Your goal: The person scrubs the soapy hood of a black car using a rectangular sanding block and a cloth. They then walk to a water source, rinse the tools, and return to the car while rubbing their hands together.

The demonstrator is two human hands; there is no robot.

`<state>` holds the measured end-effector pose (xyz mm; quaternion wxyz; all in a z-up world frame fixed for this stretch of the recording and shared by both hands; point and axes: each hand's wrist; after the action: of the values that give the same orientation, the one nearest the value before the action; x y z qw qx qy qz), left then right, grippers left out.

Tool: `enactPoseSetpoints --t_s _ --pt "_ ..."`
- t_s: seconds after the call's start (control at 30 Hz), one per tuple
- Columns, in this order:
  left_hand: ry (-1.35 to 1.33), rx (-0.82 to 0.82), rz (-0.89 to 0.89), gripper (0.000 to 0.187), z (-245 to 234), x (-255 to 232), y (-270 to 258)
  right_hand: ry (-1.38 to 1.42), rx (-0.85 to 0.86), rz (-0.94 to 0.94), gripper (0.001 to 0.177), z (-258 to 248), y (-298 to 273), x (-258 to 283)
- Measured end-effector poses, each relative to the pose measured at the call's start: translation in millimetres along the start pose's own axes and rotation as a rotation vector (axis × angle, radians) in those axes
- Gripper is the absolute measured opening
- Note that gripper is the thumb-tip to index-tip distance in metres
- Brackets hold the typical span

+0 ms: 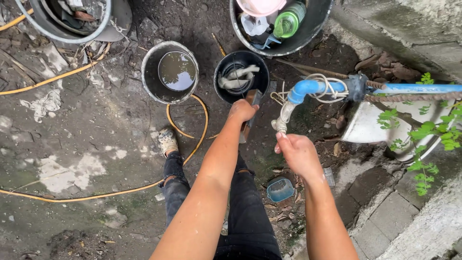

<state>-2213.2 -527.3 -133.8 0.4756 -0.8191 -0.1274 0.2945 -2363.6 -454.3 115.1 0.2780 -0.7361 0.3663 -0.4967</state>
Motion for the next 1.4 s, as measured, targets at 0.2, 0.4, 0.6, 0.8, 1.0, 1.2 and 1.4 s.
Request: enactPoseSetpoints --t_s 0.2,0.4,0.6,0.8,1.0,1.2,1.4 --pt "-0.149 -0.13 -0.107 0.067 20 3 20 -1.068 -0.001 -0.157 0.047 4 -26 95" --pt "-0.264 -0.065 -0.168 0.074 32 -7 37 -1.587 0.151 -0.224 0.034 20 -16 85" --pt "-0.333 -0.207 -0.166 0.09 47 -21 52 -1.579 0.077 -0.436 0.027 10 -22 71" --pt "-0.566 -0.324 -0.275 0.078 64 -25 82 -1.148 -0.077 -0.52 0.036 -5 -16 24" --pt "-0.951 -0.268 -0.12 0.052 95 -41 87 0.726 0.314 -0.259 0.033 5 62 -113" --pt "-1.669 0.394 0.051 0.038 107 -15 85 1.866 0.354 0.039 0.033 84 170 -107" --pt "-2.309 0.377 -0.028 0.058 25 -40 -12 2.076 0.439 0.255 0.056 133 260 -83"
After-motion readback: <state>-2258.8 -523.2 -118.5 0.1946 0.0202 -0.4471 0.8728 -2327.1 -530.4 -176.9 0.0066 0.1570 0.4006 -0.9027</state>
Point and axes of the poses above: each hand's wrist, its own y-axis towards the middle knuckle, its own z-axis out of the palm, x = y × z, and after that the axes turned 7 degrees about -x, right-handed
